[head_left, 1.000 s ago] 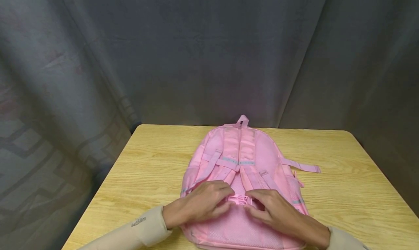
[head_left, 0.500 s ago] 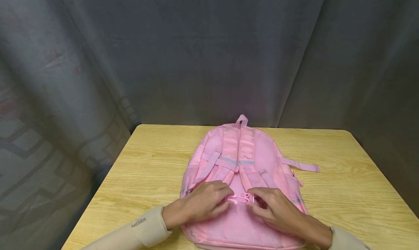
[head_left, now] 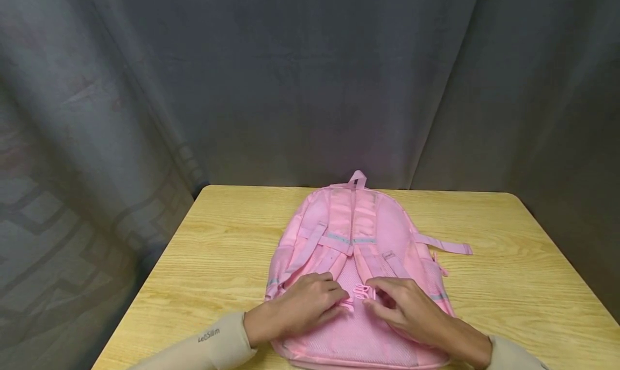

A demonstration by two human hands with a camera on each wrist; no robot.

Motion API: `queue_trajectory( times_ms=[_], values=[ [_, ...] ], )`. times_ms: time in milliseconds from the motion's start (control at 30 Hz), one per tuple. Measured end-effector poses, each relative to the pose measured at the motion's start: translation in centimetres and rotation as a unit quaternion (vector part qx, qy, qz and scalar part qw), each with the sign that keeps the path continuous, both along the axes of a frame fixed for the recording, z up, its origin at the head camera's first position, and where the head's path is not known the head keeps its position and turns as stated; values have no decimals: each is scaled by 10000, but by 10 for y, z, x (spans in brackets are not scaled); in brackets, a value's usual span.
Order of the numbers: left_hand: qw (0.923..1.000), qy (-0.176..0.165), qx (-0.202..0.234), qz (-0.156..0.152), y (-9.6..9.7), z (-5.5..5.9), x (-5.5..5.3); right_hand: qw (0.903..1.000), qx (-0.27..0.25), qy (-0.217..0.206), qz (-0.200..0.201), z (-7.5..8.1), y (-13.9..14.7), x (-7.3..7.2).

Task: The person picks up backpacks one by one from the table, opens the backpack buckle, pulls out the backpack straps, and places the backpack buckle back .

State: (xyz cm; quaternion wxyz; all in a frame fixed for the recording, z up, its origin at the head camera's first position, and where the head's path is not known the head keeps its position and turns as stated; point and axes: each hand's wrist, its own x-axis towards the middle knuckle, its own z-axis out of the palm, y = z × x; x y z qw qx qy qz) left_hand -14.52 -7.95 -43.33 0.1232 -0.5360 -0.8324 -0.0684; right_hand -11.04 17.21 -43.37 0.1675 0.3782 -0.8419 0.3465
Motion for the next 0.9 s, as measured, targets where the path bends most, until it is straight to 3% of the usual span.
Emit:
queue_trajectory(
  times_ms=[400,700,833,900],
  values=[
    [9972,599,-435,84,1,-7,4,10000,55,-27,50,-1,-3,1],
    [9983,265,-523,-1,0,-6,5,9999,110,85,49,-1,-2,2],
    [9996,63,-278,-52,-2,-3,2,9998,116,123,48,-1,-2,2],
    [9997,-217,-44,55,-3,2,1,9998,108,131,55,-1,-3,2]
  ],
)
